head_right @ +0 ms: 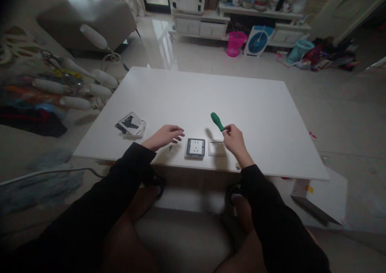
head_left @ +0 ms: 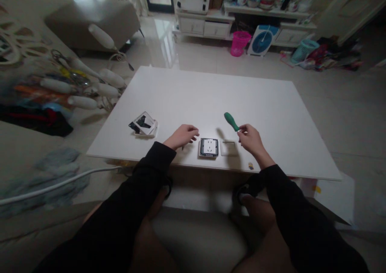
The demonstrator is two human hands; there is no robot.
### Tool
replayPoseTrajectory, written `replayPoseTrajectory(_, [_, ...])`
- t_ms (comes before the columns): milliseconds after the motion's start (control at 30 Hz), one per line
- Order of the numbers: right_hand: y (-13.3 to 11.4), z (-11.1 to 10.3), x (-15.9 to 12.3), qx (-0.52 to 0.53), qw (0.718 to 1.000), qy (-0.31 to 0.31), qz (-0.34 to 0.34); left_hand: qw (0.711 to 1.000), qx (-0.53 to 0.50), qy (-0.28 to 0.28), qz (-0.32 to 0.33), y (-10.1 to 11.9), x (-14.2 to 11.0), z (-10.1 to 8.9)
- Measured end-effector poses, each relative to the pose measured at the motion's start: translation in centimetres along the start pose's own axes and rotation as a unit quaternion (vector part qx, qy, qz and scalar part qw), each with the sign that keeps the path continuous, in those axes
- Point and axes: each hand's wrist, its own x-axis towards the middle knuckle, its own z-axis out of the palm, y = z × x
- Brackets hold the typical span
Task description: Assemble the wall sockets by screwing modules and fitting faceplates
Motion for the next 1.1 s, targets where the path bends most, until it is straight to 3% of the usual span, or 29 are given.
replayPoseTrajectory(67, [-2.8,1.1,-1.0,0.111,0.992,-0.005,-0.054,0.993,-0.1,-0.055,-0.011,0.7,-0.7,1.3])
replayPoseTrajectory(200, [-7.6,3.8,-3.6,0.252,0.955,-0.108,-0.113,0.962,-0.257,-0.089,0.022,1.5,-1.7,3.0])
replayPoseTrajectory(267, [-9.0,5.0,-4.4,0.297,0.939,-0.135,-0.108,0.952,-0.299,-0.058,0.04,1.7,-1.9,3.3])
replayPoseTrajectory(367, [-10.1,6.4,-4.5,0.326,0.925,-0.15,-0.125,0.949,-0.307,0.047,0.054,2.0,-2.0,2.5])
replayPoseTrajectory(467, [-10.5,7.4,-3.8,0.239,0.95,-0.112,-0.169,0.947,-0.282,0.136,0.073,2.3,-2.1,0.8])
replayPoseTrajectory(567, [-10.9,8.8,-3.6,0.009,0.974,-0.122,-0.189,0.935,-0.27,0.211,0.096,2.6,-2.3,-1.2])
replayPoseTrajectory(633, [-11.4,10.1,-3.8,-0.147,0.955,-0.157,-0.203,0.925,-0.277,0.239,0.104,2.8,-2.5,-2.1])
replayPoseTrajectory(700, [-12.1,11.5,-4.3,-0.238,0.928,-0.186,-0.217,0.919,-0.289,0.247,0.107,3.0,-2.7,-2.7])
replayPoseTrajectory(900, [-13.7,15.2,-5.0,-0.297,0.897,-0.225,-0.24,0.914,-0.314,0.227,0.118,3.5,-3.2,-3.0])
replayPoseTrajectory(1100, [-13.9,16.8,-4.1,-0.326,0.882,-0.25,-0.232,0.915,-0.32,0.223,0.106,3.8,-3.6,-3.4])
